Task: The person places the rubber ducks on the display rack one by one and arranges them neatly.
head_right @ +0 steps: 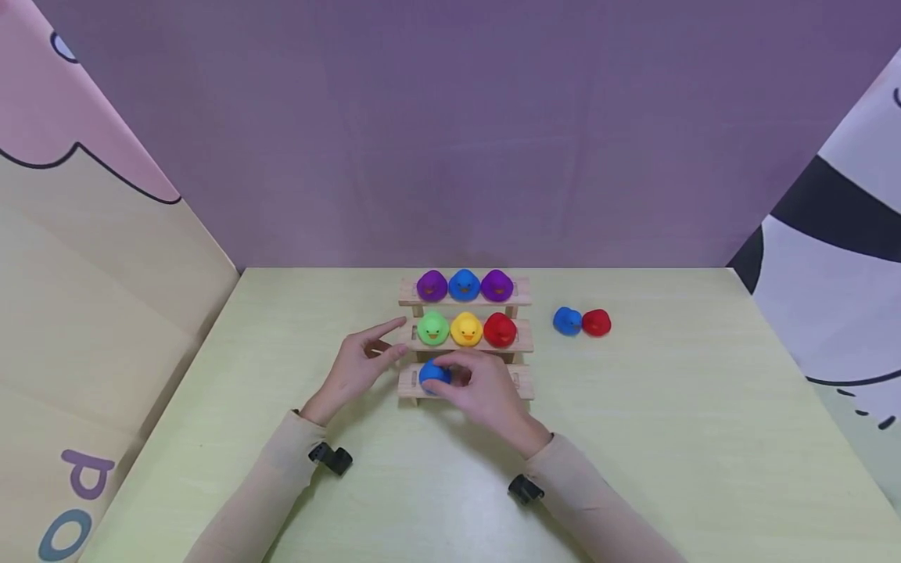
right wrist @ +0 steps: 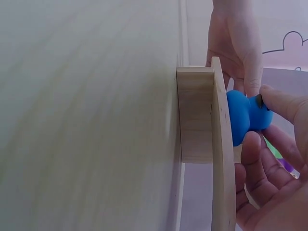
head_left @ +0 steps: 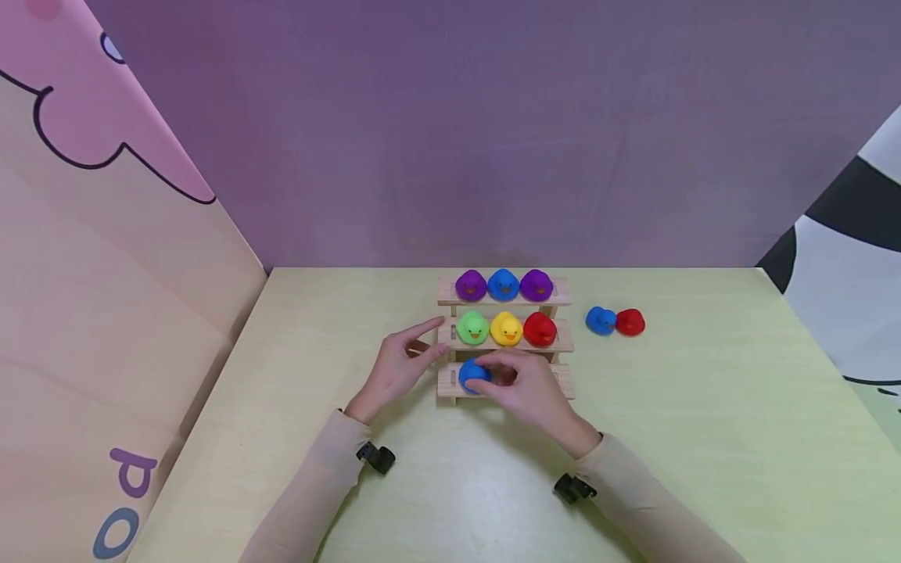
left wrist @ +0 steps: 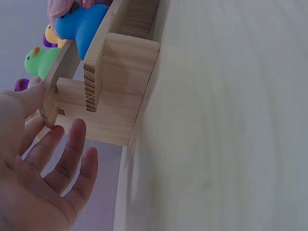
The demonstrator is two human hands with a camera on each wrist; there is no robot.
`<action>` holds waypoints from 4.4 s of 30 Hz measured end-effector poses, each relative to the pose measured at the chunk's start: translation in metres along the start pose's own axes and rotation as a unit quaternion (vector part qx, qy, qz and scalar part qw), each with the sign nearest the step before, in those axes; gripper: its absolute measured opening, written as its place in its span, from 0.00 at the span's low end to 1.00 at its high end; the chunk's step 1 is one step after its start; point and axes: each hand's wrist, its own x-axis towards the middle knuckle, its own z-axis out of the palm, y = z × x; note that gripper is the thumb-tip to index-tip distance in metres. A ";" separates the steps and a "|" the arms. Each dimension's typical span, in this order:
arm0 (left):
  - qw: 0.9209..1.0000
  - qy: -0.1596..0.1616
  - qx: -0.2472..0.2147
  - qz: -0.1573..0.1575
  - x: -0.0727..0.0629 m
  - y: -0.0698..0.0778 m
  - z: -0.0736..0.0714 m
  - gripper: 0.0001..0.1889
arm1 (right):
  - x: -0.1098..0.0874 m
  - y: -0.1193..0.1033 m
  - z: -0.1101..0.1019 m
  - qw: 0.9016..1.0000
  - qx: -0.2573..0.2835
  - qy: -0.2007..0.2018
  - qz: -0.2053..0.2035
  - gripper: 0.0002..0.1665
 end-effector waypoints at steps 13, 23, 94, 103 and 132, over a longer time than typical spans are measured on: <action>1.000 -0.005 0.003 -0.002 0.001 -0.001 0.000 0.27 | -0.001 -0.001 0.000 1.000 0.003 0.001 0.000 0.20; 1.000 -0.007 0.001 -0.002 0.000 0.000 0.000 0.27 | -0.003 0.000 -0.003 1.000 0.009 -0.006 0.003 0.21; 1.000 -0.004 0.001 -0.005 0.001 0.000 -0.001 0.27 | -0.029 0.063 -0.089 0.997 -0.036 0.052 0.037 0.12; 1.000 -0.005 -0.005 0.000 0.001 -0.002 -0.001 0.27 | -0.026 0.077 -0.112 0.990 -0.067 0.098 0.077 0.15; 1.000 0.001 0.008 -0.013 0.000 0.000 -0.001 0.26 | -0.004 0.121 -0.173 0.970 -0.085 0.120 0.192 0.31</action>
